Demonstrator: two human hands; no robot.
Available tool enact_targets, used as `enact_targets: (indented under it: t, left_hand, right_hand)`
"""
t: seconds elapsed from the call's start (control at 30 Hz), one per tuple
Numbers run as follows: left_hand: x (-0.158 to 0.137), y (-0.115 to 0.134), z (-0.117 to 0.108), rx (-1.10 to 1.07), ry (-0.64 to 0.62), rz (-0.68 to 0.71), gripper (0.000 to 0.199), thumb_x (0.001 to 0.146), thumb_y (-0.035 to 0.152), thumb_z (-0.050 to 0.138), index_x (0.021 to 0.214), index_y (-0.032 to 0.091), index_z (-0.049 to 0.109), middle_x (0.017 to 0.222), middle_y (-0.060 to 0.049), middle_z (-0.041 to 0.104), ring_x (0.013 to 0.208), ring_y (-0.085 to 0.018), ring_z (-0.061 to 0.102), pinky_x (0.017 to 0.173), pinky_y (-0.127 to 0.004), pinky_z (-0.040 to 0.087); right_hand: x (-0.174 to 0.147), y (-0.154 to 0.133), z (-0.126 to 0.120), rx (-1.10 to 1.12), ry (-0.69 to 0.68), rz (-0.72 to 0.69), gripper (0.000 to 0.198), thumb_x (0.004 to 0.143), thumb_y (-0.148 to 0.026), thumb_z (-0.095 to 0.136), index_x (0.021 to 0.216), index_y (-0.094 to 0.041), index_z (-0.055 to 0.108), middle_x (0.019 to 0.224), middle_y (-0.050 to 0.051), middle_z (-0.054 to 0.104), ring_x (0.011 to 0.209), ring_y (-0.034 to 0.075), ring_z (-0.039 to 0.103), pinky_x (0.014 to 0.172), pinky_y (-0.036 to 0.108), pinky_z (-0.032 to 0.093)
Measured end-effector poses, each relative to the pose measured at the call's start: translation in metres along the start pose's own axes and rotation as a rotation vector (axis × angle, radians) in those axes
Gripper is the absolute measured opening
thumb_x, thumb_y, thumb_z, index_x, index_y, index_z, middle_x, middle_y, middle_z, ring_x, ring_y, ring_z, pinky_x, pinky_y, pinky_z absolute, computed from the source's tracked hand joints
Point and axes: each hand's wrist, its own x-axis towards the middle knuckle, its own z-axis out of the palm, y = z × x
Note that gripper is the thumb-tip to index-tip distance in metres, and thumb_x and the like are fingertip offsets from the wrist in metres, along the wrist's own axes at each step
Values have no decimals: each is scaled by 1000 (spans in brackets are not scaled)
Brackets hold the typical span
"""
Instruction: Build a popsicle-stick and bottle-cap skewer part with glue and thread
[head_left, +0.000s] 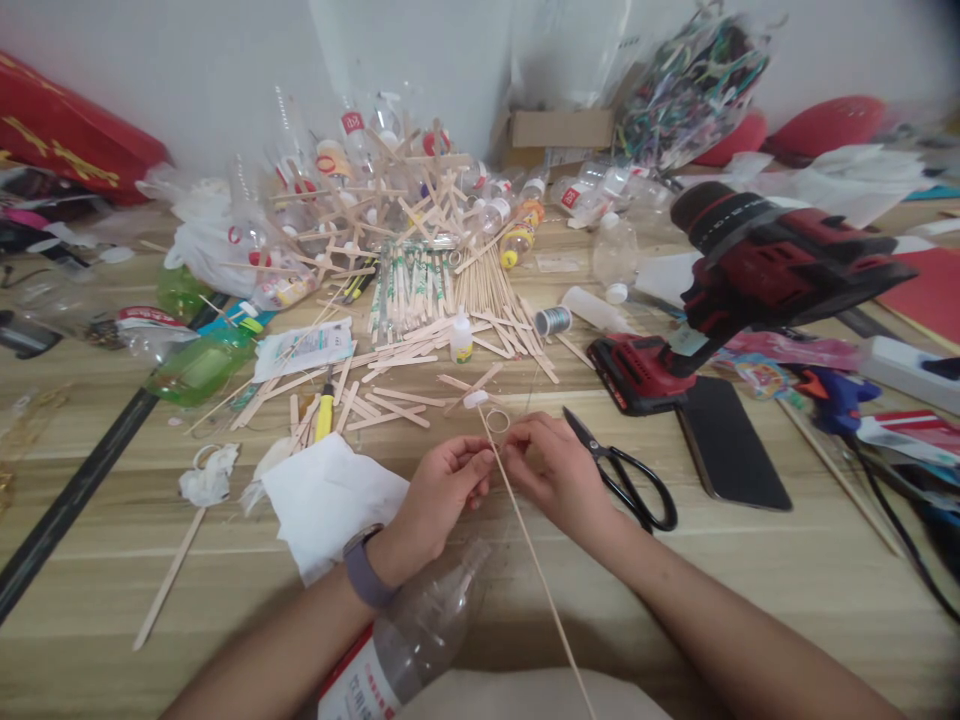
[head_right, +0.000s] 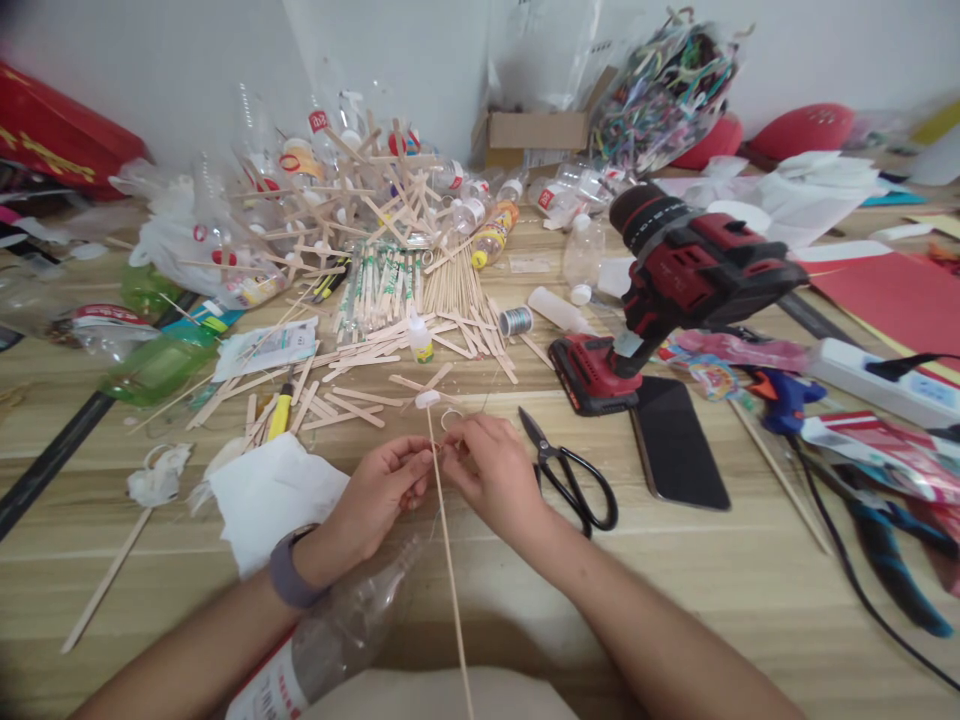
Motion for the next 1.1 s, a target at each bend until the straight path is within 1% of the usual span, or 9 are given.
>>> enact_targets:
  t: [0.17,0.33,0.53,0.67,0.77,0.8,0.87,0.97,1.1]
  left_hand:
    - [-3,1,-1,128,-41,25,27,79,39,66,88,14,66,53,6,50,47,-7,40,46,-21,27]
    - [-2,1,-2,208,-72,45,21,84,37,61,82,16,61,54,7,49,48,-7,40,48,-22,29]
    - [0,1,-3,212,-109,67,18,88,34,58,81,17,56,55,8,48,50,-8,39,51,-23,29]
    - [0,4,-2,141,-75,59,17,84,31,62,77,17,56,64,4,53,61,-9,45,59,-22,35]
    - [0,6,-1,55,-129,-6,21,82,36,61,77,18,52,72,2,57,63,-9,50,60,-23,39]
    - [0,8,-1,28,-153,-41,22,81,37,60,76,18,49,70,3,55,57,-8,47,55,-22,37]
    - [0,10,-1,-9,-185,-118,24,79,38,60,75,20,44,60,8,45,45,-5,34,45,-19,27]
    - [-2,15,-1,-20,-192,-205,24,78,37,61,74,22,42,50,13,29,41,-4,18,39,-18,12]
    - [-3,19,0,6,-178,-261,18,77,33,61,74,22,47,46,14,24,40,-4,11,36,-19,6]
  right_hand:
    - [5,5,-1,284,34,254,4,80,-21,57,76,-21,58,72,1,59,67,16,52,64,29,40]
    - [9,4,0,625,3,496,13,80,-32,58,76,-20,58,64,-3,54,55,12,44,54,26,35]
    - [12,0,3,972,-28,692,24,71,-40,67,72,-20,54,74,1,62,50,8,39,51,24,34]
    - [12,0,5,1095,-69,759,27,66,-40,74,72,-20,56,71,0,63,47,6,37,49,24,32]
    - [11,-1,6,1136,-104,773,25,65,-36,76,71,-19,59,67,-2,62,45,6,37,47,23,31]
    - [10,-1,6,1141,-110,776,24,65,-35,76,71,-19,60,66,-2,62,45,6,37,47,23,30]
    - [10,-1,6,1144,-114,779,21,65,-32,76,70,-19,61,64,-3,61,46,6,38,46,22,27]
    - [9,-2,6,1146,-121,783,19,66,-29,76,70,-18,61,63,-2,61,47,7,39,45,22,26]
    - [9,-3,7,1144,-129,786,19,67,-31,75,71,-18,60,66,-2,61,49,7,41,45,21,26]
